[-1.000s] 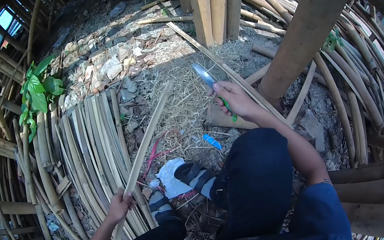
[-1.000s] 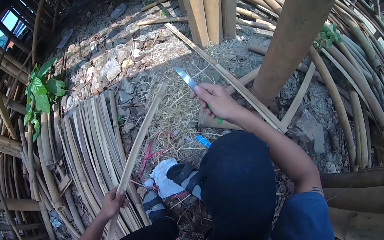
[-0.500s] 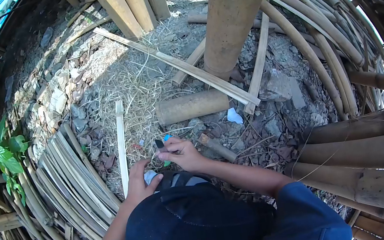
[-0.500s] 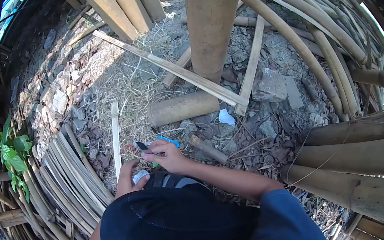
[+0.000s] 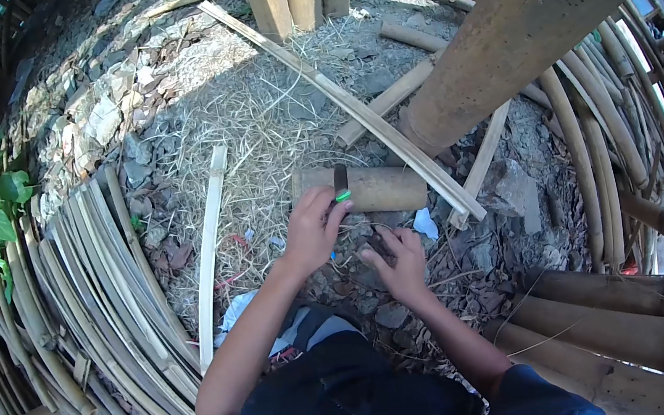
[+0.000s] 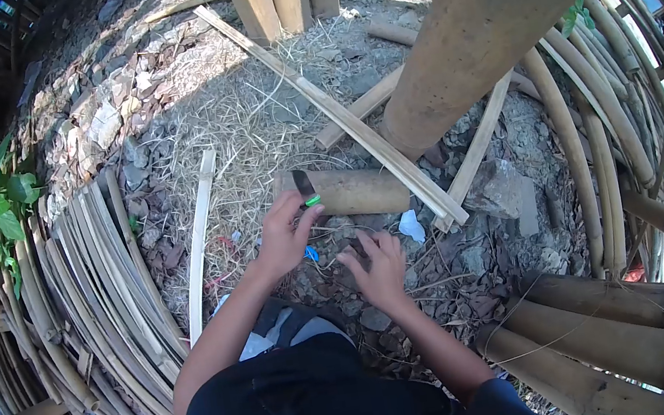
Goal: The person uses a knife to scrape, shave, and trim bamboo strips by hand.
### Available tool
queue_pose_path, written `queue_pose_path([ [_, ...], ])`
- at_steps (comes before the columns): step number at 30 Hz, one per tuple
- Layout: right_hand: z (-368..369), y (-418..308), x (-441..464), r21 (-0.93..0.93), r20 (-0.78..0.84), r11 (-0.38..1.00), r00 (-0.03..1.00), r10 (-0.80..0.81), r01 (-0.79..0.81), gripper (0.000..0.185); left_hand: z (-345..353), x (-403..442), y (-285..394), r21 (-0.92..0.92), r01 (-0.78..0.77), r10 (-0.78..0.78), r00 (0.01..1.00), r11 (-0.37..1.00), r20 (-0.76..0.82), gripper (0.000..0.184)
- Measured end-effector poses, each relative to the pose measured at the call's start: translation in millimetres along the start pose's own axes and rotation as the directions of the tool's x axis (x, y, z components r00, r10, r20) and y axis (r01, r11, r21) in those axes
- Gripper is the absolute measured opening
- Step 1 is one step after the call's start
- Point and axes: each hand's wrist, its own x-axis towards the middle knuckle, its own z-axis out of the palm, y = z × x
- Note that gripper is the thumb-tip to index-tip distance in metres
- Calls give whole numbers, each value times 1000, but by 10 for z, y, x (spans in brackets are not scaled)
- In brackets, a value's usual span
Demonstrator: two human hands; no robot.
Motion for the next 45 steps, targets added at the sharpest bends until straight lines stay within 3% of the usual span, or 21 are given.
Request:
queue_pose_path([
  [1, -56, 32, -155, -335, 28, 942, 1000, -10, 19, 54, 36, 100, -47, 1, 9, -9, 1000, 1000, -22, 20],
  [4, 28, 382, -593, -559, 180, 829, 977, 113, 7, 55, 128, 294, -193, 26, -173, 174, 961, 985, -217, 20],
  [8, -8, 593, -734, -497, 264, 864, 963, 55, 87, 59, 228, 359, -294, 3, -172, 169, 962, 985, -216, 23],
  [11, -294, 230, -595, -538, 193, 830, 980, -51, 149, 52, 203, 387, -263, 75, -189, 201, 953, 979, -226, 22],
  [13, -510, 9, -415, -327, -36, 941, 994, -99, 82, 51, 182, 410, -254, 127, -220, 243, 944, 967, -221, 22],
  [15, -671, -334, -86, 97, -265, 977, 951, -160, 192, 53, 222, 381, -266, 165, -227, 257, 947, 960, -191, 21],
  [19, -1113, -971, 535, -50, -307, 932, 882, -357, 360, 57, 333, 347, -381, 93, -260, 273, 947, 961, -170, 21],
  [22, -1213, -1247, 720, -25, -200, 964, 943, -265, 266, 53, 336, 369, -371, 82, -287, 298, 935, 954, -193, 19],
  [24, -1113, -1213, 767, 88, -273, 953, 927, -257, 290, 48, 314, 365, -381, 84, -315, 325, 924, 945, -199, 19],
  [26, -1019, -1138, 772, -184, -317, 897, 840, -441, 402, 45, 309, 343, -381, 85, -320, 331, 925, 944, -187, 19],
  [27, -1081, -1177, 763, -225, -41, 937, 958, -283, 267, 46, 293, 369, -387, 90, -333, 344, 922, 939, -178, 19],
  [28, -1089, -1172, 752, -225, -41, 936, 958, -285, 270, 46, 289, 380, -392, 91, -333, 344, 922, 939, -180, 19],
  [31, -1110, -1180, 682, 8, -361, 933, 871, -333, 360, 50, 298, 371, -409, 64, -316, 322, 928, 947, -186, 21],
  [32, -1108, -1177, 676, 12, -358, 935, 874, -328, 355, 50, 304, 372, -405, 80, -343, 352, 920, 936, -172, 21],
  [34, -1122, -1186, 695, -346, -211, 780, 766, -607, 522, 50, 301, 385, -395, 98, -380, 392, 906, 920, -158, 22],
  [35, -1160, -1249, 652, -421, 11, 840, 928, -373, 343, 50, 300, 389, -383, 109, -380, 393, 907, 918, -150, 22],
  [36, -1178, -1241, 655, -422, 11, 838, 927, -376, 345, 50, 303, 383, -378, 119, -376, 390, 910, 919, -141, 23],
  [39, -1252, -1210, 682, -268, -291, 851, 804, -518, 452, 52, 314, 372, -386, 122, -372, 389, 907, 920, -160, 22],
  [42, -1171, -1200, 639, -410, -205, 749, 747, -632, 521, 49, 321, 383, -385, 110, -377, 391, 907, 920, -154, 23],
  [43, -1190, -1262, 575, -497, 12, 819, 946, -324, 287, 48, 322, 394, -378, 111, -383, 397, 904, 917, -157, 23],
  [45, -1217, -1164, 618, -401, -91, 860, 920, -382, 317, 49, 309, 383, -374, 108, -371, 385, 906, 922, -174, 24],
])
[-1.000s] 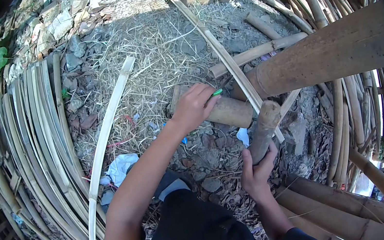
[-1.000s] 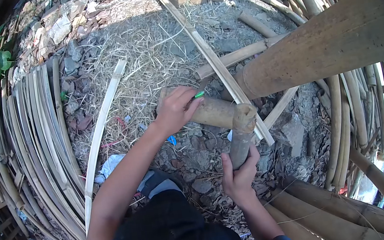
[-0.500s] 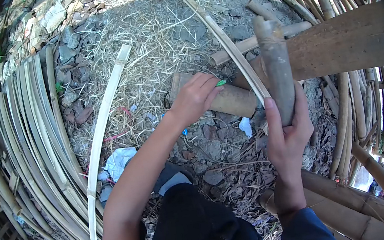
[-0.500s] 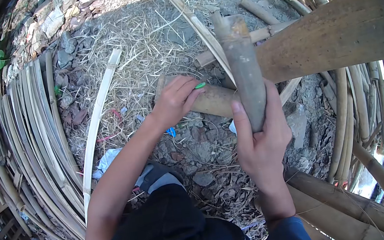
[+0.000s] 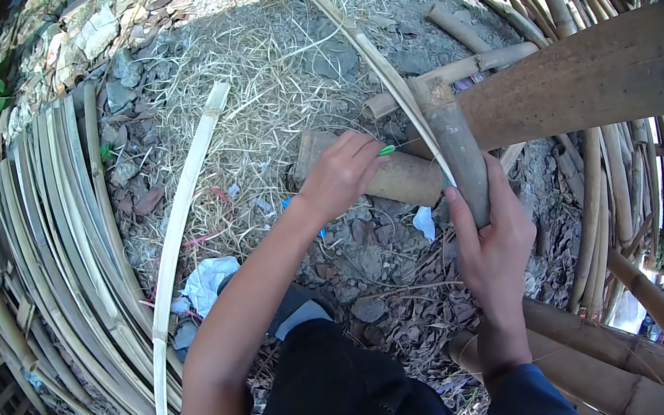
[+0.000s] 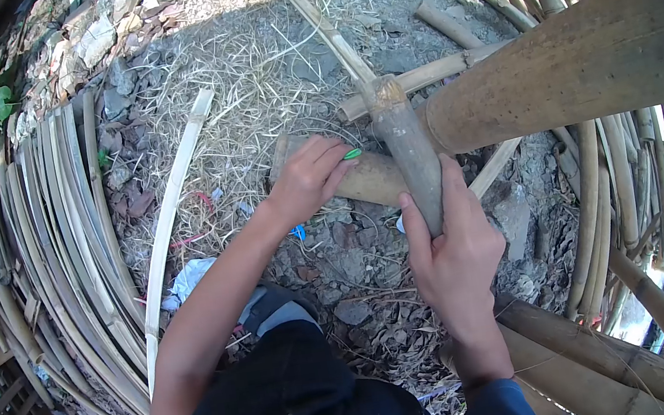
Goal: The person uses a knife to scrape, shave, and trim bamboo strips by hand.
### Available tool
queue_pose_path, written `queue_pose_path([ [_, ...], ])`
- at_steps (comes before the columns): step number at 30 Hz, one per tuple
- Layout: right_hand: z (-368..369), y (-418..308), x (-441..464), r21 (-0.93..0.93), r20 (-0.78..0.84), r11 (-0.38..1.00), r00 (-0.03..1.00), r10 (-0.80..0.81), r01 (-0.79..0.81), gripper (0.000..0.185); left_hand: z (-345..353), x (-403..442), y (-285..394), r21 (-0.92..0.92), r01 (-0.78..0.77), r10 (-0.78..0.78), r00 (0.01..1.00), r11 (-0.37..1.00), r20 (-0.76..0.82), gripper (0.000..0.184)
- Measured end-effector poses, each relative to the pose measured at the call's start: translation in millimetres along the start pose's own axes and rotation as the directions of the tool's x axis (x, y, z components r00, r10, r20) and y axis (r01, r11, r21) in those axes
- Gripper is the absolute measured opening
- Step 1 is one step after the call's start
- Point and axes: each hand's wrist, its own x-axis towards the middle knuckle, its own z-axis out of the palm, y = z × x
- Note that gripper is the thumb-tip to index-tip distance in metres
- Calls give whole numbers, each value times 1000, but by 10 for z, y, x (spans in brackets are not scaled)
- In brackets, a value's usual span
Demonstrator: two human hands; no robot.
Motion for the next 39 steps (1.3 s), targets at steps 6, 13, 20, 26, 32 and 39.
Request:
queue_pose_path([
  [6, 49, -78, -53, -75, 77, 997, 997, -3, 9, 48, 15, -6, 4, -12, 1, -1, 1000, 1000, 8, 24],
  [13, 164, 1, -147, 384, -350, 919, 935, 55, 90, 46, -38, -12, 35, 11, 2, -2, 1000, 1000, 26, 24],
  [20, 218, -9, -197, 490, -203, 871, 968, 148, -30, 46, -58, -12, 50, 0, 1, -1, 1000, 1000, 11, 25],
  [26, 59, -142, -92, 504, -260, 863, 958, 118, 30, 45, -74, 18, 37, 23, 9, -10, 1000, 1000, 30, 23],
  [32, -2, -108, -107, 419, -7, 883, 972, 236, -211, 46, -76, -11, 49, 3, 3, -3, 1000, 1000, 29, 25],
  [39, 59, -42, -137, 313, 69, 941, 991, 114, -130, 45, -93, -3, 50, -6, 24, -24, 1000, 1000, 13, 26],
])
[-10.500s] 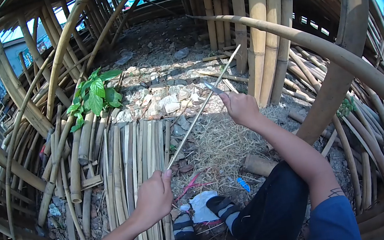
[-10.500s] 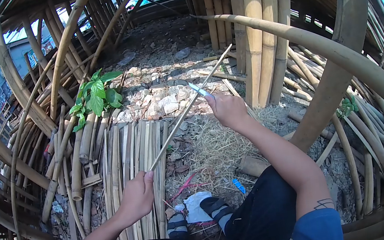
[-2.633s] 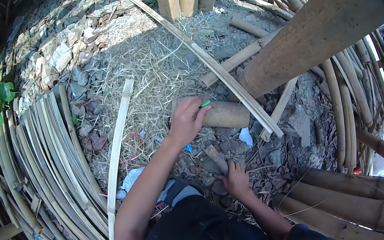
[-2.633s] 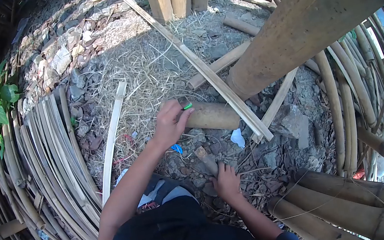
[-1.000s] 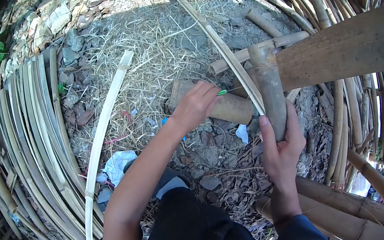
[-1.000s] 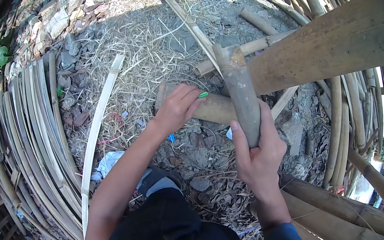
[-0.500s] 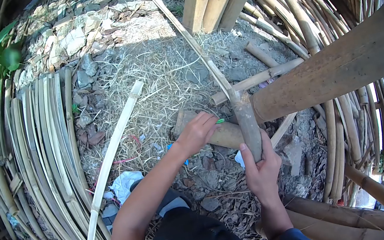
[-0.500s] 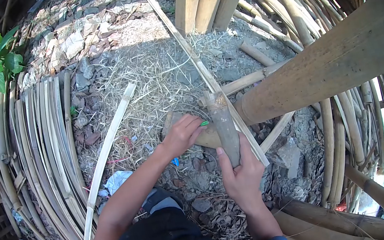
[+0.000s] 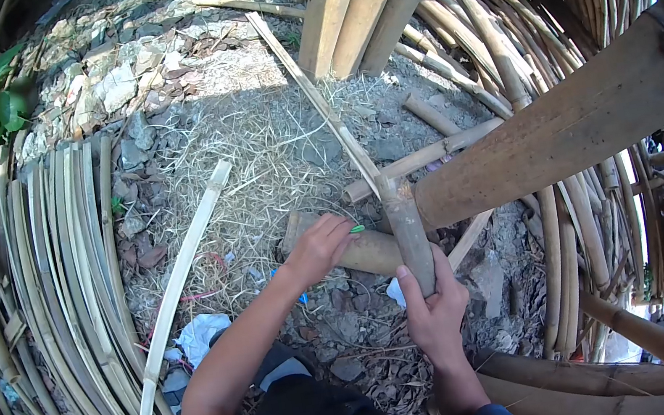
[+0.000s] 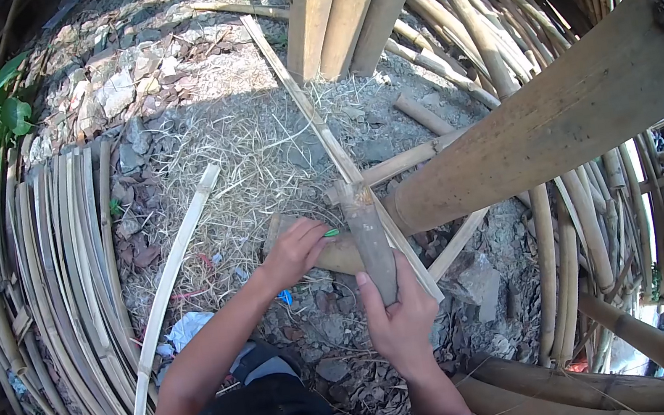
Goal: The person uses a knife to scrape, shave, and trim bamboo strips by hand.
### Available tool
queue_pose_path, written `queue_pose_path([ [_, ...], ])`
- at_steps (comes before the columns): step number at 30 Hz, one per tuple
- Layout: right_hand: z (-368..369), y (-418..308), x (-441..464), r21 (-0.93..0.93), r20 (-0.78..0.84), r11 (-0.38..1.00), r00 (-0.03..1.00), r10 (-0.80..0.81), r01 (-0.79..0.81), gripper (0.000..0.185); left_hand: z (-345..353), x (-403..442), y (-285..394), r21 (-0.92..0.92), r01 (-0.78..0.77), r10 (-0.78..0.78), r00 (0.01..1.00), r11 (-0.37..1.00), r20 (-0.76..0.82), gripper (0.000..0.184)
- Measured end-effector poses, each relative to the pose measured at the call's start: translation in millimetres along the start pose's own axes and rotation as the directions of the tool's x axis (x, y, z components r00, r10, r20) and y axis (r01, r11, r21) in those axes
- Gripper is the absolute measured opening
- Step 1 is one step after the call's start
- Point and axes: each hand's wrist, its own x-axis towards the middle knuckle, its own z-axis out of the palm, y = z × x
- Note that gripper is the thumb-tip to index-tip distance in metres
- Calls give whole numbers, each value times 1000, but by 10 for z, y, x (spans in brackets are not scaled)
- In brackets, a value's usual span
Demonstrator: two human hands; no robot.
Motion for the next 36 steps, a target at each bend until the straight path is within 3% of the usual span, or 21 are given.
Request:
queue_pose_path([
  [3, 50, -60, 16, 261, -432, 936, 896, -105, 236, 42, -7, -12, -15, -1, -21, 21, 1000, 1000, 13, 27],
  [4, 45, -35, 6, 261, -433, 937, 896, -102, 233, 42, -11, -25, -6, -2, -21, 21, 1000, 1000, 16, 27],
  [6, 6, -13, 47, -210, 35, 972, 994, -104, 109, 45, -5, -7, -5, -1, 1, -1, 1000, 1000, 23, 27],
  [7, -45, -80, 48, -52, 87, 997, 994, 65, -61, 45, 5, -18, -1, 0, 1, -1, 1000, 1000, 22, 27],
  [8, -11, -46, 49, -49, 90, 998, 994, 54, -50, 45, 10, -18, -17, 5, -9, 9, 1000, 1000, 14, 27],
  [10, 89, 14, 7, 229, -383, 938, 910, -159, 260, 44, 7, -53, -24, 31, -5, 5, 1000, 999, -2, 27],
  [12, 82, -109, -11, 196, -421, 943, 892, -166, 268, 44, -1, -36, -18, 18, -11, 10, 1000, 1000, 15, 26],
  [13, -8, -166, 28, 114, -134, 993, 990, 42, -26, 44, -3, -36, -22, 2, 1, -1, 1000, 1000, 17, 27],
  [14, -48, -180, 47, -54, 139, 959, 949, 283, -278, 45, -6, -46, -10, -3, 0, 0, 1000, 1000, 18, 27],
  [15, -12, -131, 45, -16, 149, 970, 958, 243, -244, 45, -21, -40, -16, 2, -4, 4, 1000, 1000, 16, 28],
  [16, 58, -59, 33, 126, -121, 992, 992, 23, -7, 44, -43, -29, -33, 16, -22, 22, 1000, 1000, 10, 27],
  [17, 105, -6, 11, 200, -407, 951, 903, -139, 236, 42, -29, -42, -18, 20, -37, 37, 999, 999, 8, 27],
  [18, 128, 9, -4, 234, -415, 937, 898, -143, 258, 42, -20, -43, -7, 21, -36, 36, 999, 999, 2, 26],
  [20, 114, -8, 5, -218, -116, 975, 992, -59, 33, 40, -47, -13, -13, 41, -58, 58, 998, 997, -1, 26],
  [21, 19, -103, 26, 14, 3, 990, 991, 137, -137, 38, -44, -16, -4, 23, -46, 46, 999, 999, 14, 25],
  [25, 71, 135, -198, 254, -262, 965, 957, 127, -58, 38, -75, -57, -14, 12, 13, -13, 1000, 1000, 18, 27],
  [28, 294, 447, -517, 210, -265, 978, 962, 65, -8, 38, -211, -23, 26, 25, 49, -49, 998, 998, -31, 25],
  [31, 718, 947, -1017, 107, -121, 993, 991, 55, -42, 39, -519, 51, 158, 46, 66, -63, 995, 997, -72, 22],
  [34, 1337, 1806, -1779, -458, 385, 889, 902, 195, 3, 67, -1057, 207, 369, 102, 69, -62, 996, 992, -65, 20],
  [35, 1515, 2079, -1895, -446, 386, 895, 906, 174, 19, 67, -1241, 276, 460, 118, 77, -73, 996, 990, -42, 19],
  [36, 1662, 2359, -1979, -594, 451, 730, 891, -46, 338, 56, -1416, 338, 558, 135, 75, -69, 996, 988, -51, 19],
])
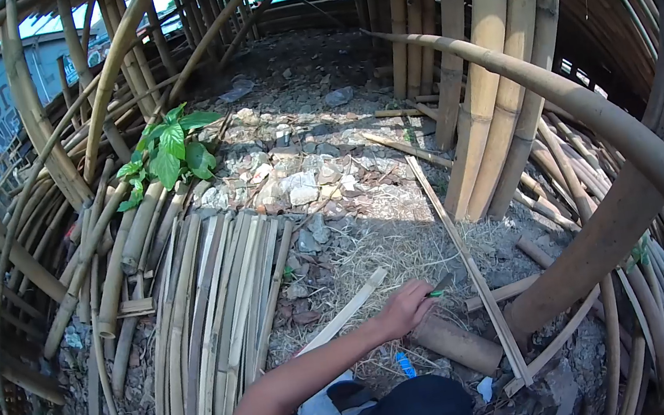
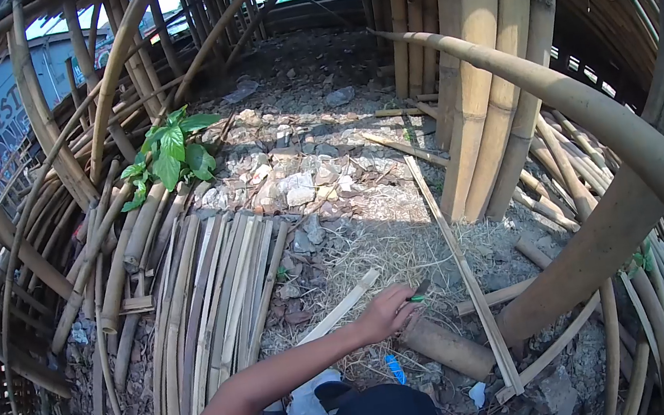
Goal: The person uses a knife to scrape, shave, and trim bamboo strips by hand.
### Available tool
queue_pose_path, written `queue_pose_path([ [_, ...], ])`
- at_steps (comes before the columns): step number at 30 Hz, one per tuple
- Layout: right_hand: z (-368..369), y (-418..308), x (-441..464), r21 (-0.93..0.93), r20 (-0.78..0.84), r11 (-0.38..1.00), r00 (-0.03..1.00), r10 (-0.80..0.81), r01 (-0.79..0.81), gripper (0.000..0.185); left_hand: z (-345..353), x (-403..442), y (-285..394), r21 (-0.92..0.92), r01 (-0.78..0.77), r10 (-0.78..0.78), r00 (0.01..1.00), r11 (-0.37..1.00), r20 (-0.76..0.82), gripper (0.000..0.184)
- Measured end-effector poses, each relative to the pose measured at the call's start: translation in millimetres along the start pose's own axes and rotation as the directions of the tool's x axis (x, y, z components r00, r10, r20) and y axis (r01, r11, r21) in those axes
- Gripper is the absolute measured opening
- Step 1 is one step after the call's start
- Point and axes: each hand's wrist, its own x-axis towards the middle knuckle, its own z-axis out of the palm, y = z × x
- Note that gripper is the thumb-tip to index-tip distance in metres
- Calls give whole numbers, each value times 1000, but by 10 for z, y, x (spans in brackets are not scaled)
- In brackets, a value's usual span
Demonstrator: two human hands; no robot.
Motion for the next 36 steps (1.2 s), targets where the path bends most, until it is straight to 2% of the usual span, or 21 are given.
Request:
queue_pose_path([
  [1, -26, -46, 9, -323, -34, 926, 975, -220, 198, 49, -184, 64, 75, 27, -23, 22, 1000, 999, 8, 18],
  [2, -39, -44, 61, -325, -42, 923, 972, -230, 205, 49, -354, 126, 163, 49, -44, 43, 999, 998, 17, 18],
  [4, -945, -230, 518, 30, -311, 987, 940, -144, 161, 46, -671, 227, 406, 66, -22, 17, 998, 998, 66, 19],
  [6, -2190, -513, 914, 388, -492, 905, 870, 42, 176, 47, -878, 288, 710, 26, 13, -16, 994, 1000, 108, 22],
  [7, -2680, -669, 1073, 769, -404, 585, 906, 129, 260, 57, -948, 303, 856, 6, 65, -66, 988, 998, 138, 23],
  [8, -2882, -833, 1256, 924, -377, 15, 903, 205, 382, 63, -1001, 290, 984, -1, 68, -67, 989, 998, 135, 23],
  [10, -3651, -1224, 1417, 791, -518, -263, 833, 195, 553, 58, -1154, 278, 1193, -64, 174, -158, 967, 983, 200, 21],
  [12, -3975, -1449, 1522, 804, -527, -248, 841, 127, 541, 53, -1294, 171, 1297, -42, 197, -182, 956, 980, 230, 21],
  [14, -4108, -1628, 1574, 814, -535, -230, 843, 57, 533, 48, -1387, 8, 1253, -1, 46, -46, 994, 999, 96, 23],
  [15, -4139, -1712, 1595, 857, -494, -178, 869, -24, 483, 43, -1476, -46, 1231, -2, 46, -46, 995, 999, 93, 23],
  [17, -4072, -1885, 1661, 871, -489, -110, 867, -93, 479, 39, -1703, -197, 1168, 133, 260, -285, 930, 957, 234, 26],
  [19, -3836, -1943, 1696, 900, -420, -155, 905, -61, 407, 39, -1848, -510, 1036, 224, 318, -373, 885, 921, 280, 28],
  [21, -3428, -1915, 1747, 927, -312, -211, 950, 20, 309, 42, -1971, -1027, 735, 354, 409, -530, 753, 841, 390, 34],
  [23, -3110, -1825, 1665, 938, -248, -235, 967, 66, 256, 45, -1963, -1741, 338, 531, 486, -716, 548, 694, 434, 34],
  [25, -2902, -1700, 1577, 943, -184, -260, 977, 109, 207, 48, -1791, -2501, 31, 668, 509, -829, 452, 543, 329, 44],
  [27, -2755, -1517, 1496, 968, 233, -119, 969, 85, -222, 48, -1670, -2785, 80, 732, 469, -852, 428, 494, 301, 48],
  [28, -2651, -1427, 1503, 967, 237, -117, 968, 84, -227, 48, -1596, -2908, 102, 790, 426, -873, 407, 441, 268, 54],
  [30, -2488, -1296, 1568, 898, 439, -28, 894, 85, -438, 45, -1463, -3002, 121, 812, 418, -876, 431, 408, 218, 57],
  [31, -2458, -1222, 1593, 897, 442, -28, 893, 86, -442, 45, -1419, -3005, 132, 810, 443, -877, 450, 384, 170, 55],
  [33, -2415, -1129, 1603, 865, 485, -165, 873, 42, -473, 38, -1410, -3032, 53, 809, 462, -876, 465, 364, 128, 53],
  [36, -2735, -1077, 1539, 847, 475, -279, 880, 18, -452, 36, -1385, -3196, -62, 801, 490, -906, 396, 345, 147, 49],
])
